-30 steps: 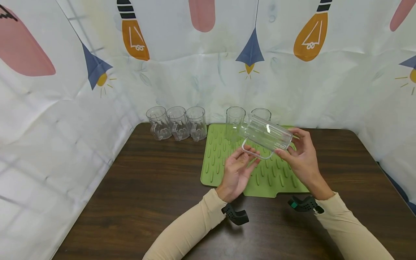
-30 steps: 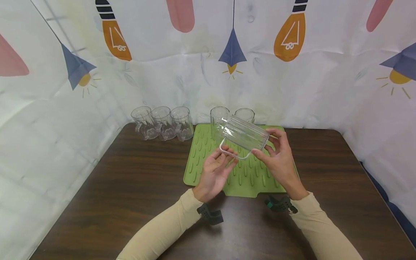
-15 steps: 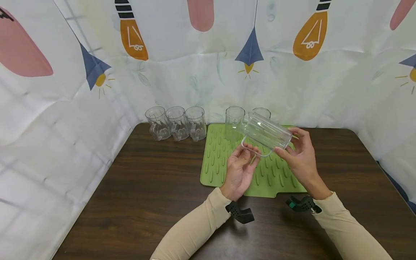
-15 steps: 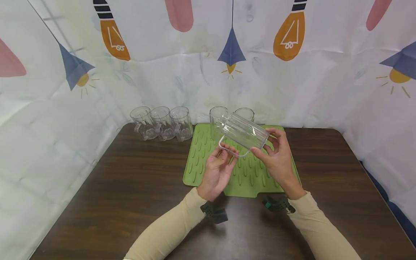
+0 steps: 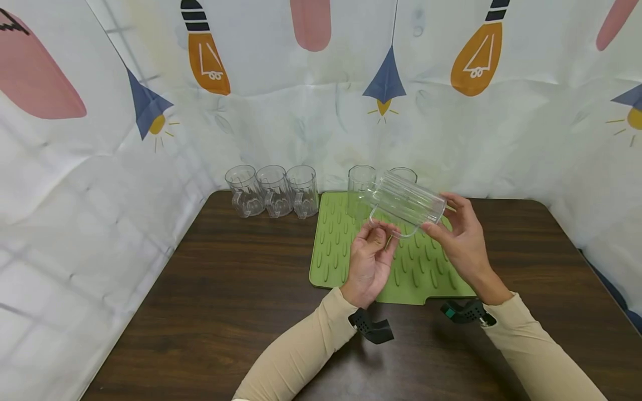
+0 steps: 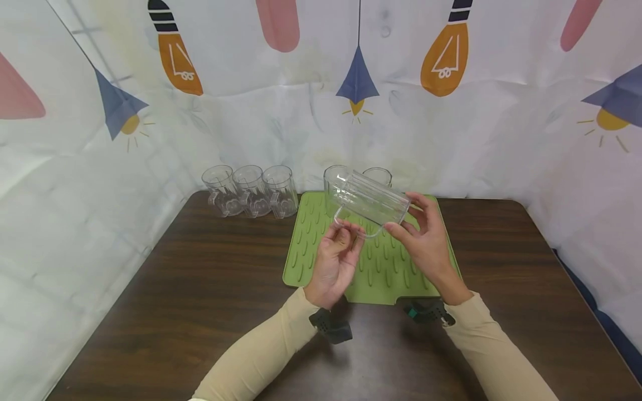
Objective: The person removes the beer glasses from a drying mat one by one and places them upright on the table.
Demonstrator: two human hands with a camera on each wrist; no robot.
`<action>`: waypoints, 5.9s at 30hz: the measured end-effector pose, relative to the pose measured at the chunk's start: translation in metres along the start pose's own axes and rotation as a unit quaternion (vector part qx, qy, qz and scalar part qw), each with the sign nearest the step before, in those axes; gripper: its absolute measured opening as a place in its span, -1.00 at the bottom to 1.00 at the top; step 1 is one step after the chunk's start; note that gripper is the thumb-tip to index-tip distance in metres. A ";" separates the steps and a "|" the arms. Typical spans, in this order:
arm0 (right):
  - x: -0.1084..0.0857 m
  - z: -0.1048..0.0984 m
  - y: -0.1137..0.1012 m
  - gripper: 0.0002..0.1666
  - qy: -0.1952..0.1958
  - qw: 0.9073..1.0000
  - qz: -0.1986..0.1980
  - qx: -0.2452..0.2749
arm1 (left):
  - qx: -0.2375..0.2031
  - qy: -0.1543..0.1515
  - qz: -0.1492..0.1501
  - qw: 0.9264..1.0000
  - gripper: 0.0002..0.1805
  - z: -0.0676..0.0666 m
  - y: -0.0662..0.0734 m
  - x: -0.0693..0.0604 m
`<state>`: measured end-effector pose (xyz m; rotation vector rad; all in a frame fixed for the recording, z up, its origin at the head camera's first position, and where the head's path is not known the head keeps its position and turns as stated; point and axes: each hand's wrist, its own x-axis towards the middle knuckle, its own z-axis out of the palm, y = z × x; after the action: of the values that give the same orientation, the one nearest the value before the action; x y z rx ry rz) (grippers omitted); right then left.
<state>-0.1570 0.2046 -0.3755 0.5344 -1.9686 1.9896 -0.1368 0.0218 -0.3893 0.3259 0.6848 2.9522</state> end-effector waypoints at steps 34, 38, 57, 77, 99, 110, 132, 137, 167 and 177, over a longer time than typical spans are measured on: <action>-0.018 -0.062 -0.002 -0.14 -0.058 0.966 0.028 -0.251 | 0.054 -0.070 0.033 0.996 -0.81 0.004 0.038 -0.001; -0.020 -0.072 -0.001 -0.07 -0.069 0.945 0.051 -0.316 | 0.069 -0.067 0.034 0.995 -0.93 0.001 0.046 -0.002; -0.022 -0.103 0.024 0.17 -0.154 0.871 0.019 -0.465 | 0.149 -0.101 0.059 0.982 -0.91 -0.021 0.088 -0.005; -0.035 -0.117 0.054 0.07 -0.266 0.801 0.062 -0.532 | 0.242 -0.101 0.070 0.963 -0.93 -0.039 0.139 -0.011; -0.043 -0.117 0.067 0.17 -0.296 0.783 0.129 -0.532 | 0.332 -0.078 0.109 0.934 -0.89 -0.069 0.203 -0.022; -0.041 -0.114 0.069 0.20 -0.312 0.777 0.153 -0.524 | 0.411 -0.020 0.117 0.904 -0.82 -0.095 0.235 -0.031; -0.041 -0.111 0.069 0.21 -0.317 0.770 0.157 -0.531 | 0.538 0.064 0.130 0.830 -0.94 -0.157 0.280 -0.037; -0.042 -0.111 0.067 0.21 -0.314 0.772 0.153 -0.531 | 0.552 0.080 0.137 0.819 -0.94 -0.169 0.284 -0.038; -0.041 -0.111 0.068 0.20 -0.316 0.775 0.159 -0.524 | 0.572 0.110 0.133 0.802 -0.83 -0.210 0.301 -0.048; -0.041 -0.111 0.068 0.20 -0.316 0.774 0.157 -0.526 | 0.568 0.116 0.132 0.804 -0.79 -0.216 0.301 -0.052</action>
<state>-0.1578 0.3163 -0.4545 0.6048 -3.2823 0.4732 -0.1480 -0.3467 -0.4542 0.1059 2.5611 2.3774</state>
